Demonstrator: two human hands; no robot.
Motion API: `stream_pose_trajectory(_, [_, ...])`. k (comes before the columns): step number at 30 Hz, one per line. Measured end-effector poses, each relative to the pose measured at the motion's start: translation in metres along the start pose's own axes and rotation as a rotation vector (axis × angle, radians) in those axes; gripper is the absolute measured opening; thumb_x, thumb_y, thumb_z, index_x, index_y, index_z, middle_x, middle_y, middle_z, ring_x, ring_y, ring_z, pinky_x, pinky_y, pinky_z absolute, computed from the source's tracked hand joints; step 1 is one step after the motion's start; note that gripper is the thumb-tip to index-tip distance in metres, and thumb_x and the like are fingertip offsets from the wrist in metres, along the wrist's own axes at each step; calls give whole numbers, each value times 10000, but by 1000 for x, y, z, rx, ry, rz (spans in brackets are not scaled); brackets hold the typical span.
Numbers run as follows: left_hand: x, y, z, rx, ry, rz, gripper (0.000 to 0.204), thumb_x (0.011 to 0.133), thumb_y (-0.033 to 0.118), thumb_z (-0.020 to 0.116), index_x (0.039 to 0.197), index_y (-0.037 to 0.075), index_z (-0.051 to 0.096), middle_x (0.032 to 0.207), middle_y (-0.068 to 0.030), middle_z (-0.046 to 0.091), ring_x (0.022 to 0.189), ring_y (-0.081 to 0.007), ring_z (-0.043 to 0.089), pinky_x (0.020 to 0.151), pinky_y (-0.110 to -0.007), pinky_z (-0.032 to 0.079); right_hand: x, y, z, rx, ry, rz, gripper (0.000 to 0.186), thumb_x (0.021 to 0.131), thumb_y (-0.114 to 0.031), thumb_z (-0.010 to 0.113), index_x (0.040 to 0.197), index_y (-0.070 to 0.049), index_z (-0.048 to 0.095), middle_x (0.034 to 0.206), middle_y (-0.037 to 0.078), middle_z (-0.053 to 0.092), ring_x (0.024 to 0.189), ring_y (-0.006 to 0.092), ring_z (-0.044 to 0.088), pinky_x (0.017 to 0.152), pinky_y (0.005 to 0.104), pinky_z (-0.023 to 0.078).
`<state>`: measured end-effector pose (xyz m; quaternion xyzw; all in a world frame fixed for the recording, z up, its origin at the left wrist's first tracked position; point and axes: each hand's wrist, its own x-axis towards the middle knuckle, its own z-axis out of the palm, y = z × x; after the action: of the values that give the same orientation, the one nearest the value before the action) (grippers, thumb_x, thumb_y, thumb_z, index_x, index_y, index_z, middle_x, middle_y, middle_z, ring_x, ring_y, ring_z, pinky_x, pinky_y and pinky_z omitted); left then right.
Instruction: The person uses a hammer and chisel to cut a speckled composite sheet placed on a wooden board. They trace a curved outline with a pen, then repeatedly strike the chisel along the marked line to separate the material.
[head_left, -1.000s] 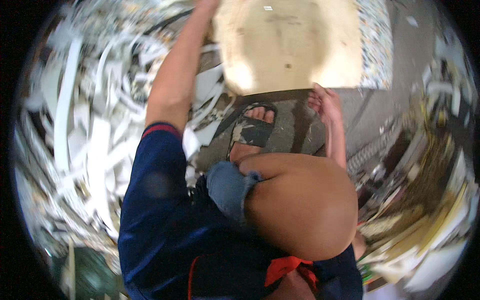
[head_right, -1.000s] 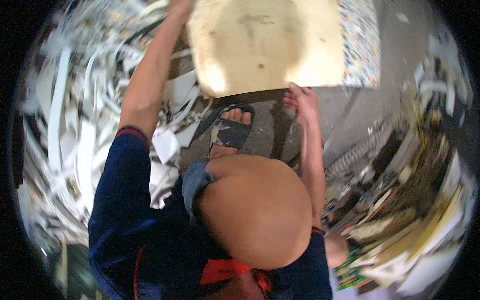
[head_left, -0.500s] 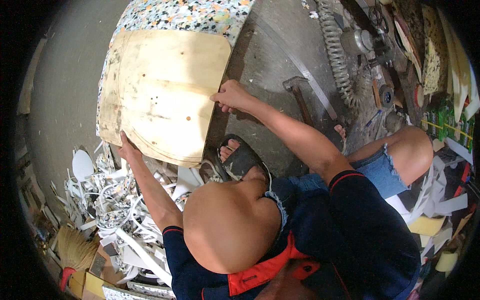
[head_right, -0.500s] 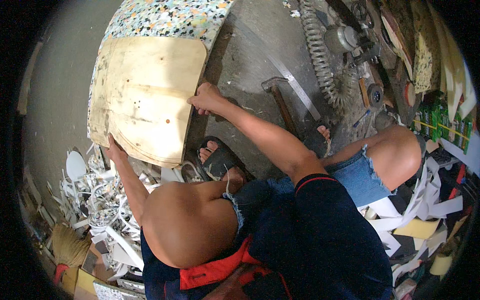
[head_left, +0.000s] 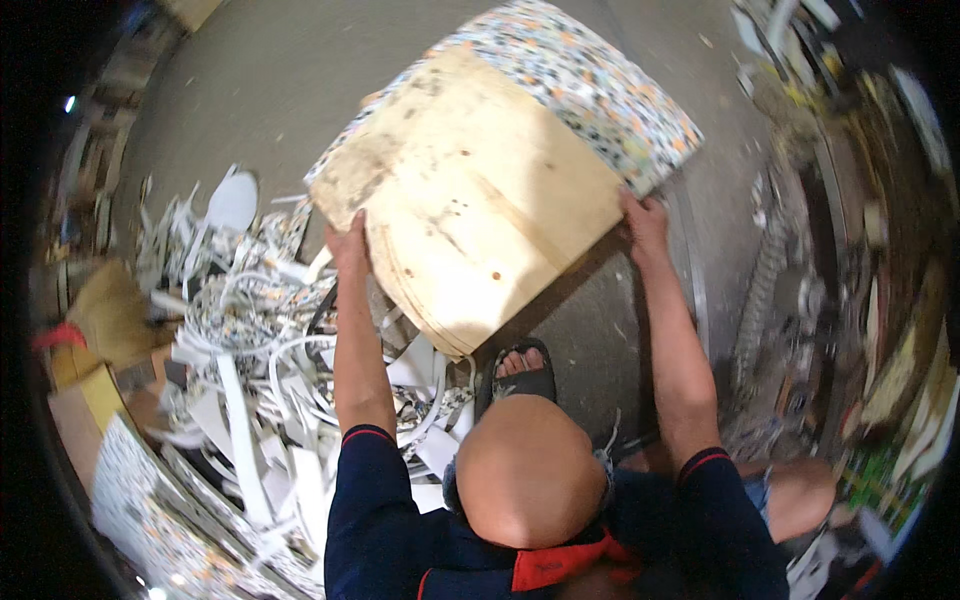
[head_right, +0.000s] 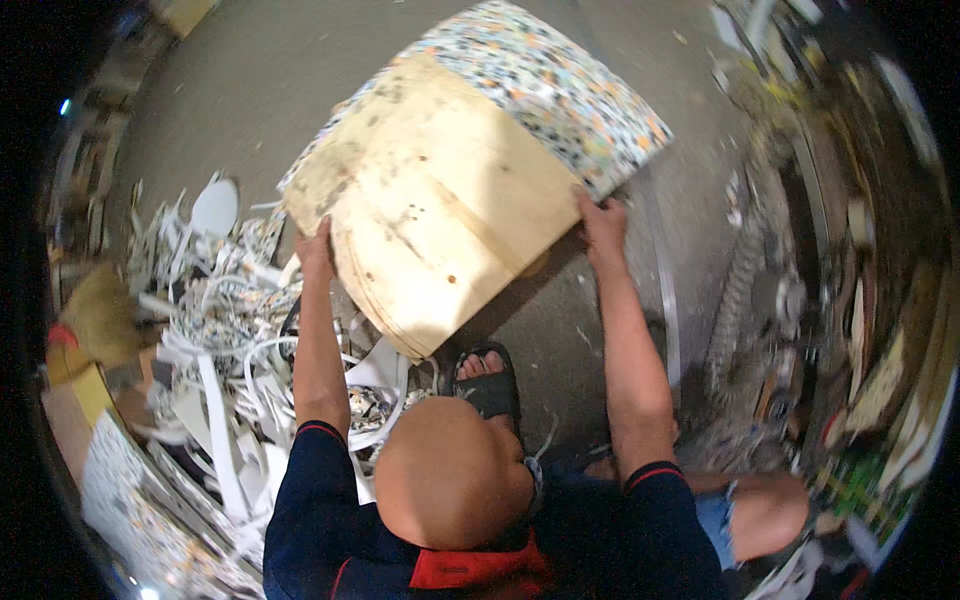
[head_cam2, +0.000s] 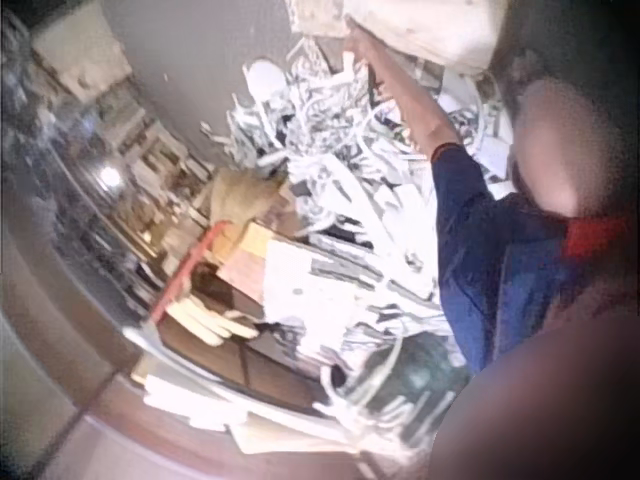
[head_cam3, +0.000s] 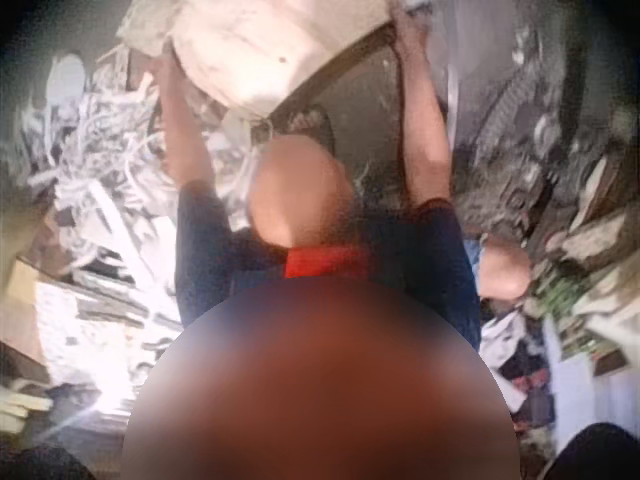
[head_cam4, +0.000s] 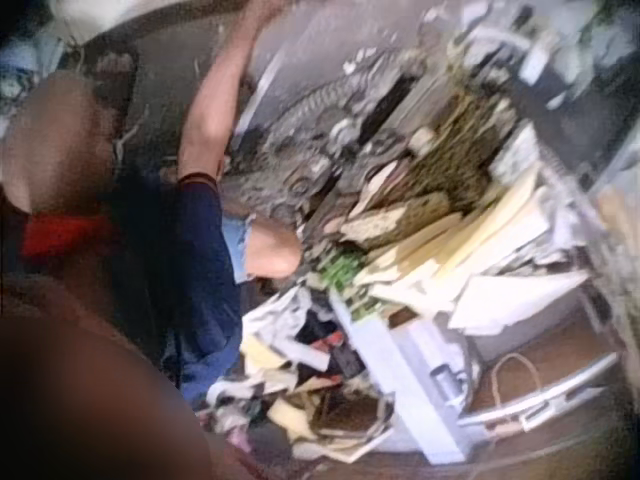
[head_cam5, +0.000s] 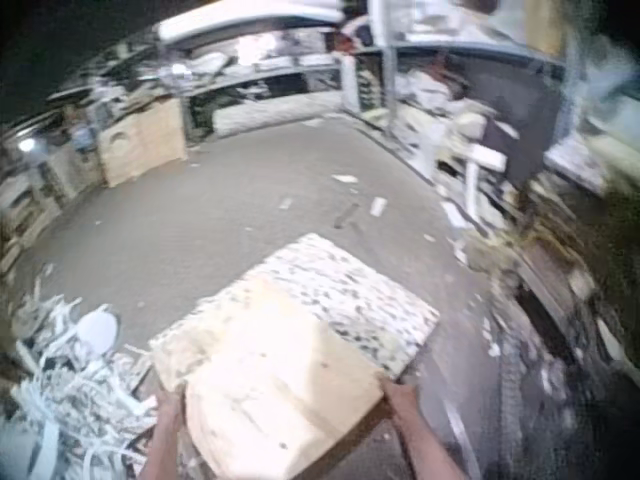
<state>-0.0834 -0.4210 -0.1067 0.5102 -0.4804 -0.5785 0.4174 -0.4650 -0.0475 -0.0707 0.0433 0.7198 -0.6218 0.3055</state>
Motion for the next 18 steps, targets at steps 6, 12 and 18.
stream_pose_trajectory(6, [-10, 8, 9, -48, 0, 21, 619, 861, 53, 805, 1383, 4, 477, 1232, -170, 671, 1051, -285, 685, 873, -390, 582, 40, -11, 2, 147, 8, -35, 440, 834, -161, 844, 1174, 10, 624, 1023, 79, 711, 758, 173, 681, 495, 306, 474])
stream_pose_trajectory(12, [-18, 18, 15, 56, 106, -79, 606, 863, 76, 809, 1366, -20, 486, 1236, -182, 674, 1062, -267, 679, 923, -378, 558, 26, -29, 8, -18, 42, -49, 541, 828, -125, 838, 1252, 10, 531, 1021, 132, 700, 706, 205, 672, 440, 317, 463])
stream_pose_trajectory(18, [-19, 13, 12, 154, 101, -53, 614, 856, 133, 826, 1352, -26, 500, 1241, -179, 673, 1078, -266, 666, 916, -370, 538, 19, -32, 3, -117, 3, 17, 547, 867, -222, 822, 1248, 16, 511, 944, 130, 678, 635, 182, 633, 431, 298, 446])
